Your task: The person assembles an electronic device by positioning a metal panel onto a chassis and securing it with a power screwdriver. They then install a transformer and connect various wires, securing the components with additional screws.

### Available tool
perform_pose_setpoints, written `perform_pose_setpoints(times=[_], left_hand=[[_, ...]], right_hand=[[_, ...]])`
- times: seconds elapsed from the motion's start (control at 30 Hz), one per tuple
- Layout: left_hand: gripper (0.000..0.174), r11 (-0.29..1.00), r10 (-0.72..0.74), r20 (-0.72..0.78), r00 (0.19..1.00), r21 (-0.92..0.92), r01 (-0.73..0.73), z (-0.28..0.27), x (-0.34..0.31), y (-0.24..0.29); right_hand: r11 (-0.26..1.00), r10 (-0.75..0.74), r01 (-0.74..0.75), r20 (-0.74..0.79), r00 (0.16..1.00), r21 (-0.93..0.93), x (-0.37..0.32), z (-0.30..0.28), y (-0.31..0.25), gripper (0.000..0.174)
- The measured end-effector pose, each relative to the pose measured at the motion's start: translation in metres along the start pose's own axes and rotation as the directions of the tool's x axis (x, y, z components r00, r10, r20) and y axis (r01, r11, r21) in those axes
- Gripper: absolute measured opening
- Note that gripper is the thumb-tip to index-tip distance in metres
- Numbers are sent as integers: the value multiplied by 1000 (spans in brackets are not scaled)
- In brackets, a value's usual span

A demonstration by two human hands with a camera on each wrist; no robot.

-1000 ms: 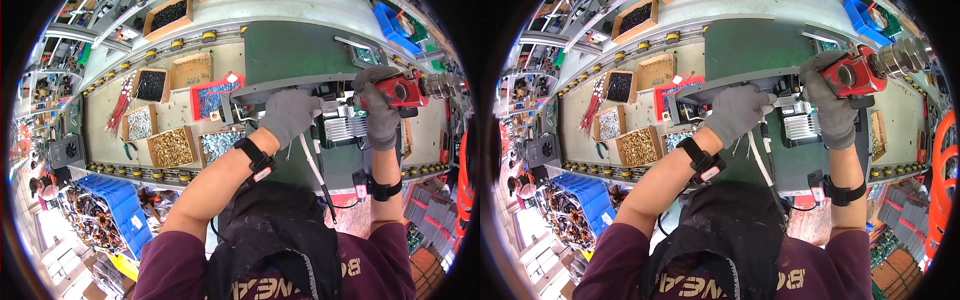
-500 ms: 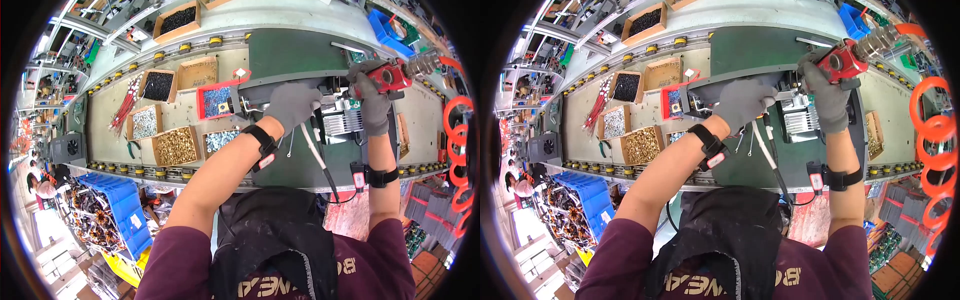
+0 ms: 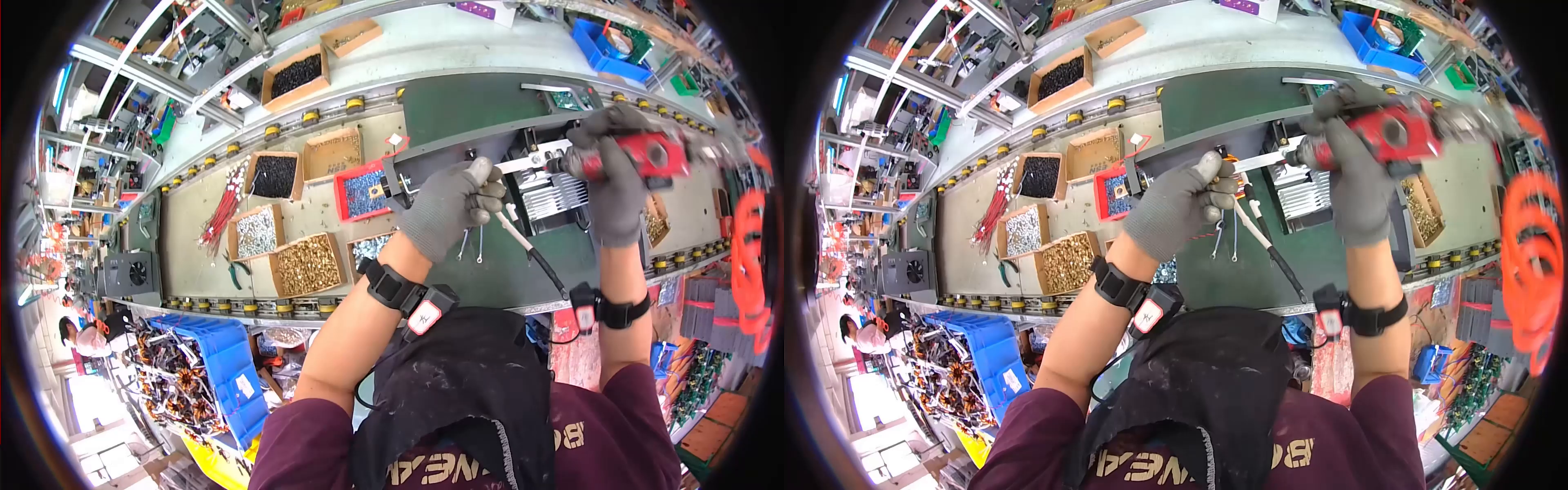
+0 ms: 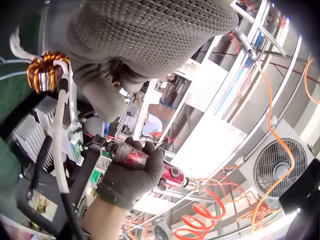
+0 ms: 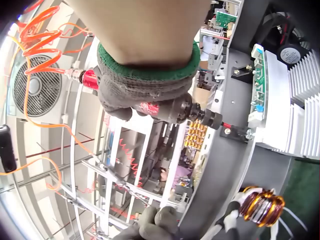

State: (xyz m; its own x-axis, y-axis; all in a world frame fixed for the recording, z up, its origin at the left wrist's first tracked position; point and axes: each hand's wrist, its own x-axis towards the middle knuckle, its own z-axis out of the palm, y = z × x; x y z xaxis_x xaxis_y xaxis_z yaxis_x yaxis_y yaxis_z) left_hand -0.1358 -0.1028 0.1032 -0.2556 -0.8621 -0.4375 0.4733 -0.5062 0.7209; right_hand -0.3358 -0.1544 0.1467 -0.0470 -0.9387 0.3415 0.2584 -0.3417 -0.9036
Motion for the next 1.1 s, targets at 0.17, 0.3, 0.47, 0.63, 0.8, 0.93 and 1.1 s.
perform_pose_setpoints(times=[0.17,0.3,0.47,0.63,0.8,0.93,1.1], left_hand=[[34,987,-49,121,991,-145,67,19,13,-10],[32,978,-2,144,990,-208,32,34,14,-8],[33,973,-90,82,993,-204,105,46,21,-3],[35,977,-107,33,994,-181,111,50,28,-4],[35,976,-138,47,989,-166,144,51,31,-2],[37,964,-177,57,982,-192,185,49,35,-5],[36,949,-163,100,982,-257,184,48,37,-10]], right_hand=[[906,-131,42,186,974,421,-25,4,-40,39],[915,-173,109,135,976,387,-21,5,-42,38],[920,-207,157,105,973,359,-15,4,-37,36],[929,-209,161,115,971,333,-12,-1,-32,38],[945,-212,176,108,971,276,-12,-8,-26,40],[954,-289,268,176,941,134,-10,-3,-28,37],[957,-278,260,155,948,125,-14,-1,-29,36]])
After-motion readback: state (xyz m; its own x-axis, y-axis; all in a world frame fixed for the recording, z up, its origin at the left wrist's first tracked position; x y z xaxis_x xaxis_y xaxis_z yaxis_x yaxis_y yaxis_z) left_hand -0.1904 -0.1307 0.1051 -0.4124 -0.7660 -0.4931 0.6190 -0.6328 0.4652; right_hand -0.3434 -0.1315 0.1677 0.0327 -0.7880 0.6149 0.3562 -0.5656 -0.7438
